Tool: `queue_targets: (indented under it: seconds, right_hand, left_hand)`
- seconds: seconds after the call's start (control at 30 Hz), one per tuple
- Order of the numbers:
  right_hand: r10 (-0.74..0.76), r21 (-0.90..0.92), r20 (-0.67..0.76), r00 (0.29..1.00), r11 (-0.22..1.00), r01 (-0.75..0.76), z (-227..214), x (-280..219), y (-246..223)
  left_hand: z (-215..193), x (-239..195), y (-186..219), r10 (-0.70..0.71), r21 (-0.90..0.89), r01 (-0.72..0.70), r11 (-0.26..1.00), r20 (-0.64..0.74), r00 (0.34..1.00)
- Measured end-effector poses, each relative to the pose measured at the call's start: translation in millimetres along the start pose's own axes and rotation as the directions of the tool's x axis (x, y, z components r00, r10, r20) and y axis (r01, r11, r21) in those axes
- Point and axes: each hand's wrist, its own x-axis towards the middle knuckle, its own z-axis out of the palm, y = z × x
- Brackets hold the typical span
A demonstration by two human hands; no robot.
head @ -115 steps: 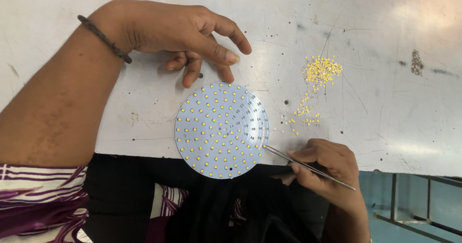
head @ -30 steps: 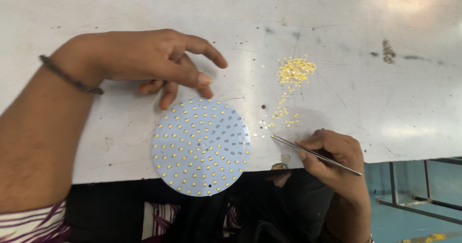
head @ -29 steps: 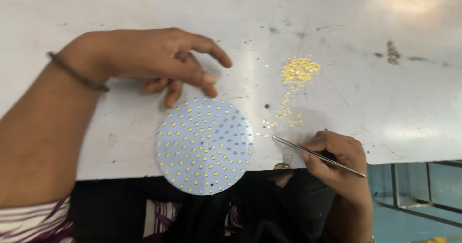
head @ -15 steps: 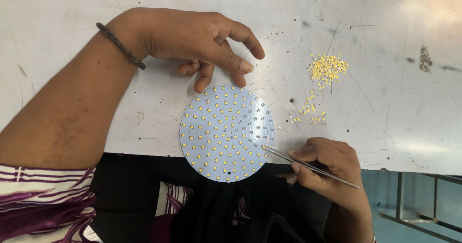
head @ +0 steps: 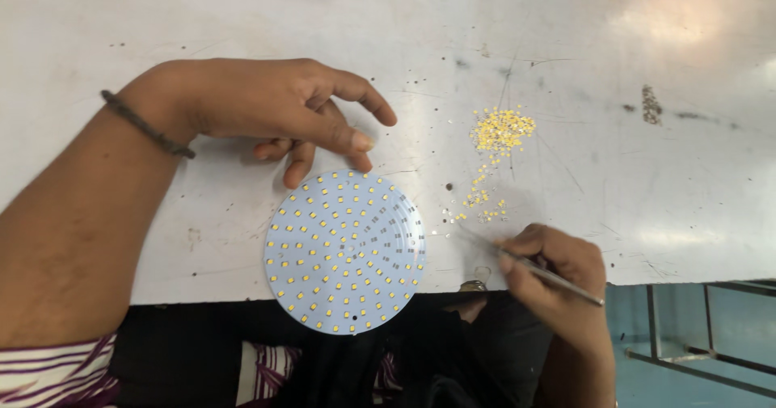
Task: The person uses tweezers to pick up small yellow LED components from a pile and place them onto designated spots on a circular LED board. The person works methodically, filling in empty spots on the board.
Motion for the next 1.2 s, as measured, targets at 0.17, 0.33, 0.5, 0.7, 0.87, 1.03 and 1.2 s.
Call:
queue_targets:
  seconds: [0.17, 0.33, 0.5, 0.7, 0.87, 1.03, 1.2]
  right_hand:
    - [-0.039, -0.023, -0.040, 0.998, 0.999, 0.038, -8, 2, 14]
    - [-0.051, -0.012, -0.025, 0.998, 0.999, 0.051, -6, 4, 14]
    - [-0.063, -0.049, -0.014, 0.998, 0.997, 0.062, -6, 6, 11]
    - [-0.086, -0.050, 0.022, 0.996, 0.995, 0.087, -8, 5, 12]
    - [-0.068, -0.053, 0.025, 0.997, 0.996, 0.069, -9, 5, 15]
    - [-0.075, -0.079, 0.045, 0.996, 0.994, 0.078, -9, 5, 15]
    - [-0.077, -0.055, 0.050, 0.996, 0.995, 0.080, -10, 4, 15]
  left_hand:
    - [0, 2, 2, -0.024, -0.019, 0.024, 1.000, 0.002, 1.000]
    - [1, 2, 4, -0.028, -0.029, 0.028, 0.999, -0.008, 1.000]
    - [1, 2, 4, -0.037, -0.032, 0.036, 0.999, -0.014, 0.999]
    - [2, 2, 5, -0.034, -0.029, 0.033, 0.999, -0.014, 0.999]
    - [2, 3, 3, -0.037, -0.026, 0.037, 0.999, -0.024, 0.999]
    - [2, 1, 3, -0.034, -0.029, 0.033, 0.999, -0.027, 0.999]
    - [1, 1, 1, -0.044, -0.037, 0.043, 0.998, -0.020, 0.999]
